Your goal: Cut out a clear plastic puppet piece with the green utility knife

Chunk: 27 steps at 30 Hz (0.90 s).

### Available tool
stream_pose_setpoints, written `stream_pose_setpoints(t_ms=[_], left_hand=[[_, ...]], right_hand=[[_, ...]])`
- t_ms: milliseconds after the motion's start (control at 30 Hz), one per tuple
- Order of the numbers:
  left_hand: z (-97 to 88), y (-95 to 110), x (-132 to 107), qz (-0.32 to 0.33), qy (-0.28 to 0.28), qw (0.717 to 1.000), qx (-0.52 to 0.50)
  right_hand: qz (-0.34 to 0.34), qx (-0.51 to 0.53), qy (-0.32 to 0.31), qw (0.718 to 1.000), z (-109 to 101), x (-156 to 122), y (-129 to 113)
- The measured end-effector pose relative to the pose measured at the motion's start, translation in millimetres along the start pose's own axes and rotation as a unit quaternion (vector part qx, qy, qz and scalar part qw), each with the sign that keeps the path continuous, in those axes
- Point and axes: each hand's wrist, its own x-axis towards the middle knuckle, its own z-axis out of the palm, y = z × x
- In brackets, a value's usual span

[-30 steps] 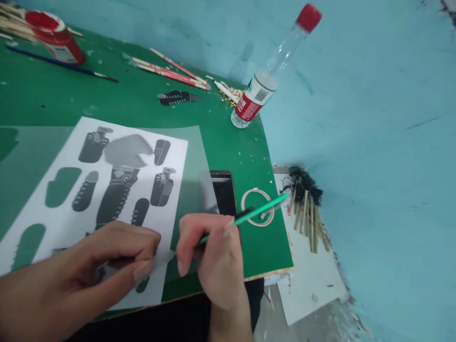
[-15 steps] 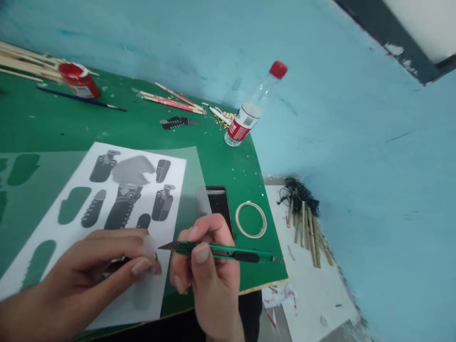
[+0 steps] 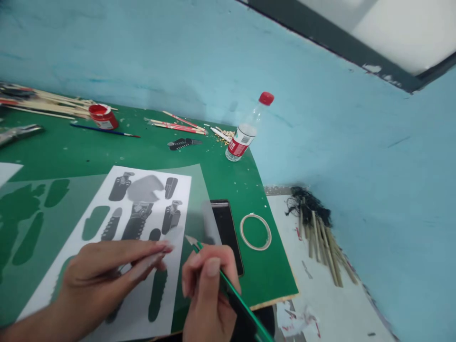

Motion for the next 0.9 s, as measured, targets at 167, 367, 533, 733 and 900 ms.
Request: stream_pose_setpoints(t_ms=[167,367,533,733,900], left_hand=[[-2.1,0.7,-7.8,0.028,-0.006,1.000,0.004],[0.4,7.7,7.1,-0.157,0.000,0.980,-0.120],[1.7,7.8,25.4,-0.311,0.015,0.928,-0.204],[2.6,4.2,27.5,-0.331,-0.010,0.908,-0.256],[4.3,3.0,23.4,-0.332,0.041,0.899,-0.282]], right_hand=[[0.010,-0.024,-0.051,0.998,4.9,-8.5,12.9],[0.092,0.055,-0.079,0.991,-2.5,7.4,8.0],[0.128,0.087,-0.101,0.983,-11.0,23.7,1.7],[0.132,0.057,-0.102,0.984,-11.9,25.4,-0.3],[0.002,-0.105,-0.071,0.992,-7.9,1.1,21.7]])
